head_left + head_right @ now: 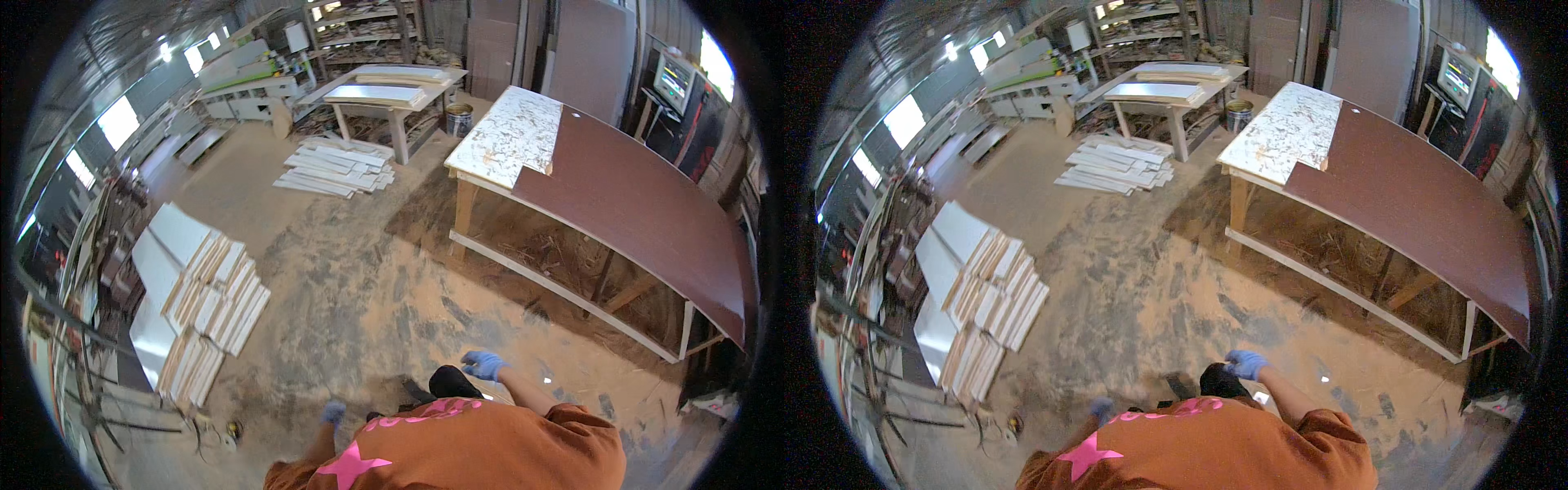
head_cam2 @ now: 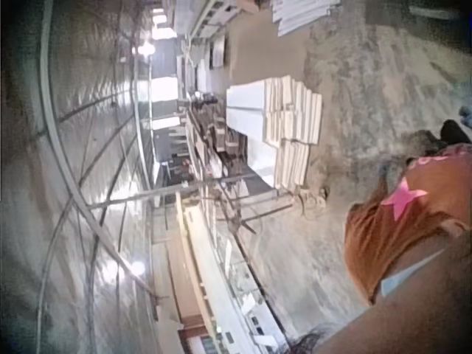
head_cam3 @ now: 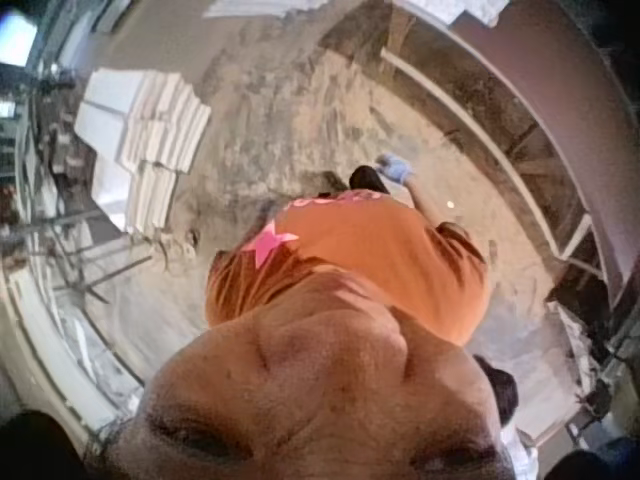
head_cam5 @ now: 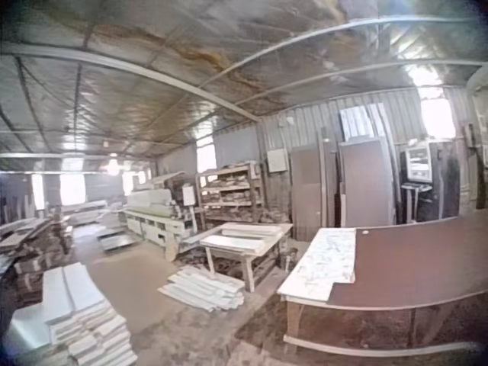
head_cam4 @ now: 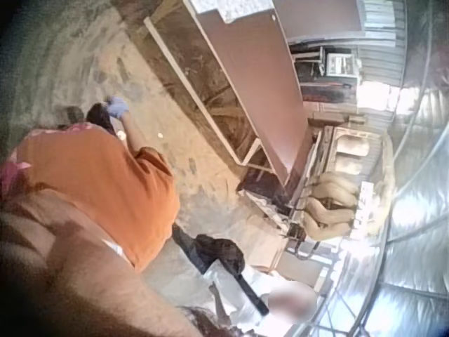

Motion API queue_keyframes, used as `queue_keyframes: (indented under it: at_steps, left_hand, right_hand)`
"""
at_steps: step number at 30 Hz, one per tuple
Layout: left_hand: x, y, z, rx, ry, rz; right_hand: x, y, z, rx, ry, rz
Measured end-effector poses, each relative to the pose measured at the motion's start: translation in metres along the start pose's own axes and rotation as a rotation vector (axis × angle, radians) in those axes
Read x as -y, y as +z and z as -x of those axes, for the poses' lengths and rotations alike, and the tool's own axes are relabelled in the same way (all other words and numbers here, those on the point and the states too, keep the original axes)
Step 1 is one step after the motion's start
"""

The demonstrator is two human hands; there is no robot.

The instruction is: The person walks through a woodworking shop, picks up printed labels from a control panel, and arranges them on a workbench. They then pick up a white wooden panel, place it on a stack, and continue arranging labels on the workbench while another person stands nearby.

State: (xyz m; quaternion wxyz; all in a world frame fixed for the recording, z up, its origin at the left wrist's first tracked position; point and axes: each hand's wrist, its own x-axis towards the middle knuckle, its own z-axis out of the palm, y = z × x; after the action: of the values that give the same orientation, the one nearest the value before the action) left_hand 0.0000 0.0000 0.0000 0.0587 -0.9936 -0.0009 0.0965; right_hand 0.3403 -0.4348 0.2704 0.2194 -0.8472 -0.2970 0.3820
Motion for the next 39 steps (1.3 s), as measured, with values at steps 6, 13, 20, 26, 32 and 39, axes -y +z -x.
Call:
queue_keyframes:
  at_steps: [6, 13, 20, 26, 32, 39]
  left_hand:
    - [0.184, -0.135, -0.279, -0.502, -0.85, 1.936]
    - [0.171, -0.193, -0.441, -0.009, -0.714, 1.205]
    - [0.254, -0.151, -0.582, 0.419, -0.52, 0.871]
    - [0.393, -0.197, -0.815, 0.407, -0.336, 0.709]
    - [0.496, -0.296, -1.158, 0.243, -0.08, 0.66]
    - [0.461, -0.337, -1.532, 0.044, 0.008, 1.746]
  right_hand:
    - [-0.062, -0.113, -0.131, -0.429, 0.285, -0.137]
    - [-0.031, -0.349, -0.321, -0.883, 0.23, -0.103]
    - [-0.074, -0.521, -0.505, -1.0, 0.5, -0.02]
    - [-0.095, -0.581, -0.611, -1.195, 0.781, 0.022]
    - [-0.111, -0.622, -0.646, -1.21, 0.943, 0.042]
    - [-0.162, -0.749, -0.719, -1.248, 1.077, -0.044]
